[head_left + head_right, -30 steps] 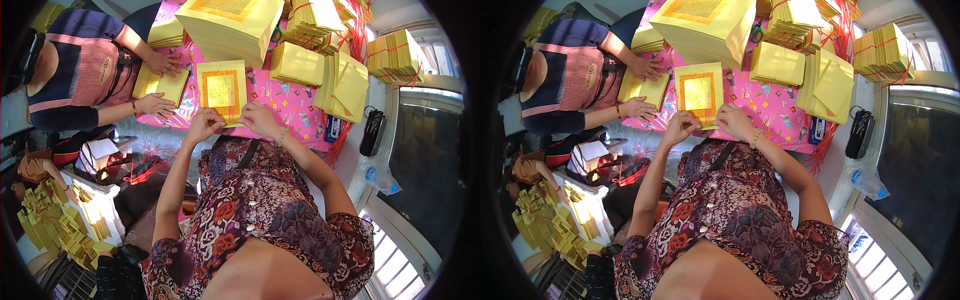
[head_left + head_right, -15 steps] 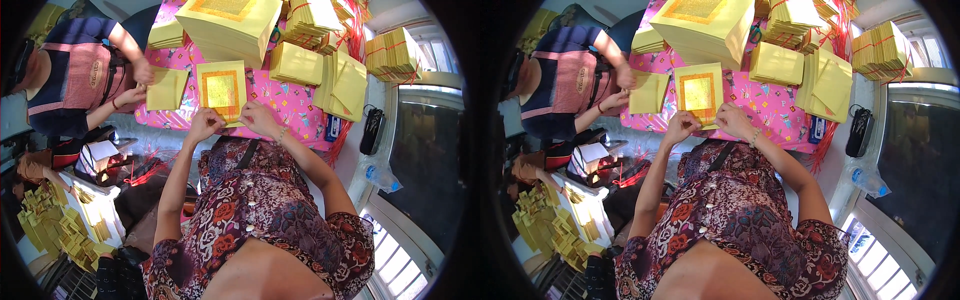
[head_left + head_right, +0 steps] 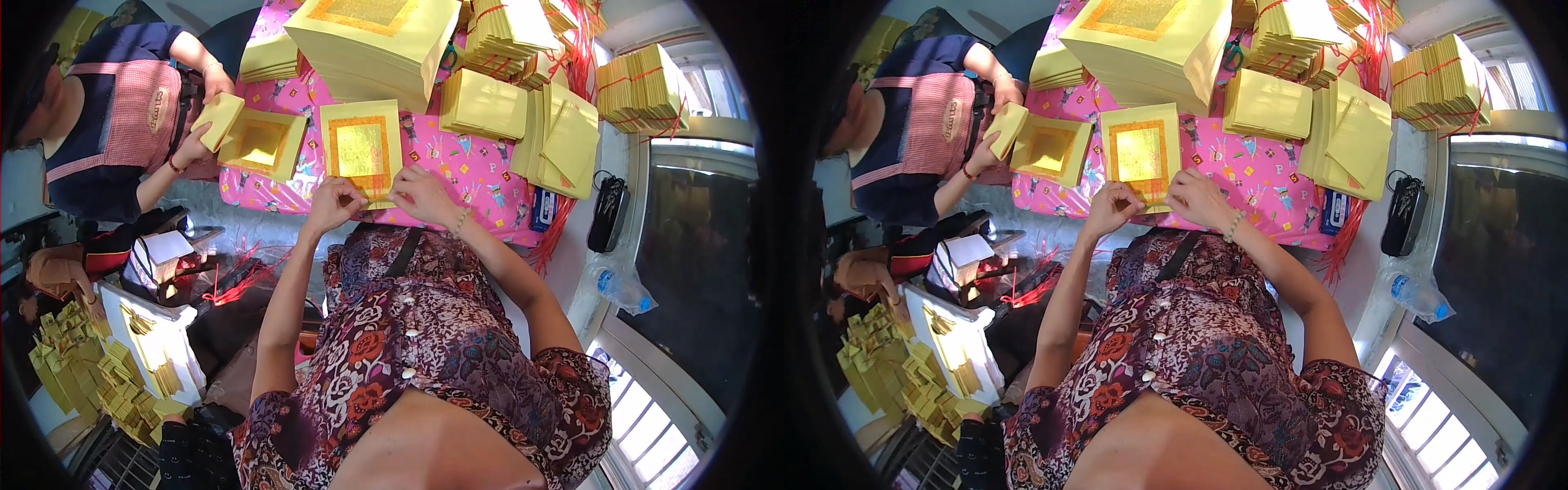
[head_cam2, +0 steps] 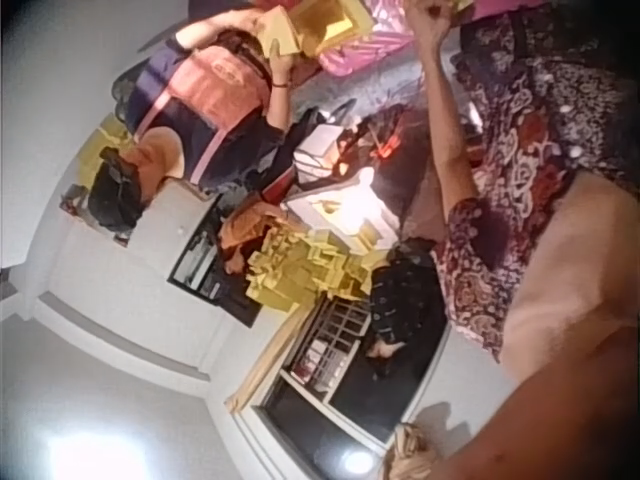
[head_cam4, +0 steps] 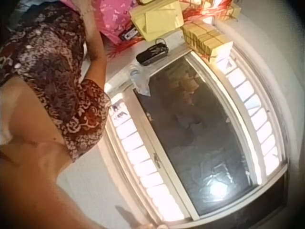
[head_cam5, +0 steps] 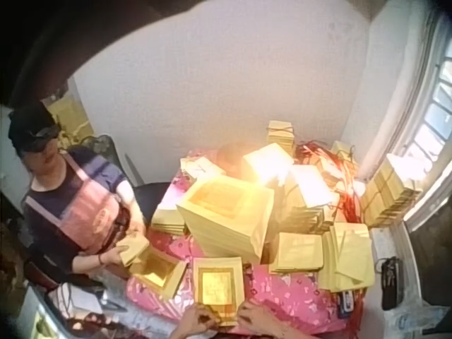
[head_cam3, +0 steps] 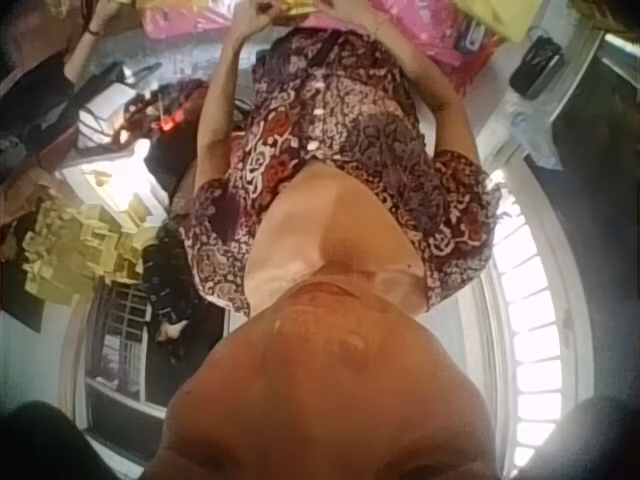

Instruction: Organizing and stacking yellow joss paper bundles on a table.

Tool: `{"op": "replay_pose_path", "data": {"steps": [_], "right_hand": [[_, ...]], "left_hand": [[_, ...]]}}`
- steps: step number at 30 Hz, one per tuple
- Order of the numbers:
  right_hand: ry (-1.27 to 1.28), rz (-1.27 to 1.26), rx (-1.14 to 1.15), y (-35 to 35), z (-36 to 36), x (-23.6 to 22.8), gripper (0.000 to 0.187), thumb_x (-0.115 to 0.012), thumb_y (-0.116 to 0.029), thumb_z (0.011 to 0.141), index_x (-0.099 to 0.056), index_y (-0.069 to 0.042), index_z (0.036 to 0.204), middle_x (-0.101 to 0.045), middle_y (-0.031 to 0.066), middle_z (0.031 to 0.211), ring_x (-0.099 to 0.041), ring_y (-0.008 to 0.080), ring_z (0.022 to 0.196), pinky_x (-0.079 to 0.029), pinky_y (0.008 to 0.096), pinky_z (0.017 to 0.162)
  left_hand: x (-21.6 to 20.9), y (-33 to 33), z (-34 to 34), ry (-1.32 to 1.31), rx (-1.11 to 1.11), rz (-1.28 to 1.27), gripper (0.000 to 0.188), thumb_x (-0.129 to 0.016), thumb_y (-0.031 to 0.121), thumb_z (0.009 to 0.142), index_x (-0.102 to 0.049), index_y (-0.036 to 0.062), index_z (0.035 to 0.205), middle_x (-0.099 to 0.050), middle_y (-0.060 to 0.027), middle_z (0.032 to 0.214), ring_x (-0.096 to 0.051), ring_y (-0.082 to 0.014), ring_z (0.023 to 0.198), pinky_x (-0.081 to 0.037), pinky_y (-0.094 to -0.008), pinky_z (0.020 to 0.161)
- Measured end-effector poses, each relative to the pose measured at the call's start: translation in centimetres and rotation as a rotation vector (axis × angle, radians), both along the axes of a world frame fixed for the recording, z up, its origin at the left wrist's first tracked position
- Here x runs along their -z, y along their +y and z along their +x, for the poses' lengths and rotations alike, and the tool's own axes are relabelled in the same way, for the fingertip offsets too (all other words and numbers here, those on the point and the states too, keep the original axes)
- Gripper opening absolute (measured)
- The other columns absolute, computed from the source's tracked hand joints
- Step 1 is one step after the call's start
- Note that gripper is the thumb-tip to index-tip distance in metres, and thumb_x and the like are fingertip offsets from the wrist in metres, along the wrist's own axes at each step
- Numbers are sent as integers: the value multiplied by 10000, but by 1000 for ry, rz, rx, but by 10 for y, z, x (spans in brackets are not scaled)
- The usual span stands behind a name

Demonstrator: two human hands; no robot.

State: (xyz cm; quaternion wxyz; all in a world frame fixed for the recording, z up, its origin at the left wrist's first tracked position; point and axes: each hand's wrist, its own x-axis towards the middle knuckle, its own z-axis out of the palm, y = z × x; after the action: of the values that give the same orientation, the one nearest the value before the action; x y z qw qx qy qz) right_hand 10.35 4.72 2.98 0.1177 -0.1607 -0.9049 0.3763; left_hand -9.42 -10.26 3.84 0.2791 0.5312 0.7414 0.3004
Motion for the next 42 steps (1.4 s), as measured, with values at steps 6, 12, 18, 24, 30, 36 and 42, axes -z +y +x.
{"op": "replay_pose_path", "data": {"steps": [6, 12, 18, 24, 30, 36, 42], "right_hand": [[121, 124, -96, 6, 0, 4, 153, -683, -147, 799, -619, -52, 902, -578, 60, 891, -566, 264, 933, -501, 375, 746], [284, 42, -25, 24, -8, 2, 106, -640, -139, 853, -597, -47, 884, -620, 94, 844, -605, 282, 808, -503, 367, 673], [117, -372, 273, 44, -39, 10, 203, -586, -217, 928, -566, -17, 957, -628, 116, 729, -600, 256, 563, -486, 370, 552], [430, -257, 376, 44, -56, 15, 293, -627, -274, 904, -592, -9, 1023, -655, 164, 824, -632, 232, 692, -489, 370, 630], [207, -359, 511, 48, -65, 25, 283, -646, -245, 891, -648, 16, 1000, -631, 146, 929, -617, 209, 816, -483, 342, 698], [91, -305, 665, 34, -68, 17, 302, -654, -303, 848, -610, -4, 860, -571, 166, 732, -565, 314, 619, -436, 424, 579], [-28, -310, 661, 34, -64, 17, 338, -656, -312, 851, -566, 9, 793, -561, 163, 678, -557, 307, 594, -412, 436, 551]], "left_hand": [[1, -1, -6, -17, 34, -26, 136, -769, 205, 724, -727, 92, 786, -654, -51, 816, -595, -234, 855, -475, -349, 766], [-21, -4, -24, 115, 97, 187, 352, -792, 196, 702, -687, 102, 1025, -627, -96, 1156, -544, -256, 1095, -437, -370, 939], [-2, 25, -47, -115, -213, 237, 297, -686, 181, 840, -619, 17, 1078, -683, -112, 931, -636, -189, 799, -499, -305, 746], [6, 47, -58, -194, -353, 43, 268, -654, 154, 883, -604, 15, 1107, -676, -50, 868, -595, -93, 741, -479, -255, 692], [17, 57, -58, -169, -414, 171, 279, -672, 234, 866, -603, 16, 1024, -651, -77, 732, -590, -159, 610, -461, -309, 574], [19, 54, -51, -128, -466, 90, 292, -688, 245, 871, -601, 37, 1058, -640, -38, 768, -551, -99, 624, -442, -265, 562], [23, 53, -45, -138, -521, 156, 279, -692, 239, 869, -596, 39, 1038, -610, -21, 728, -531, -87, 609, -433, -256, 556]]}}
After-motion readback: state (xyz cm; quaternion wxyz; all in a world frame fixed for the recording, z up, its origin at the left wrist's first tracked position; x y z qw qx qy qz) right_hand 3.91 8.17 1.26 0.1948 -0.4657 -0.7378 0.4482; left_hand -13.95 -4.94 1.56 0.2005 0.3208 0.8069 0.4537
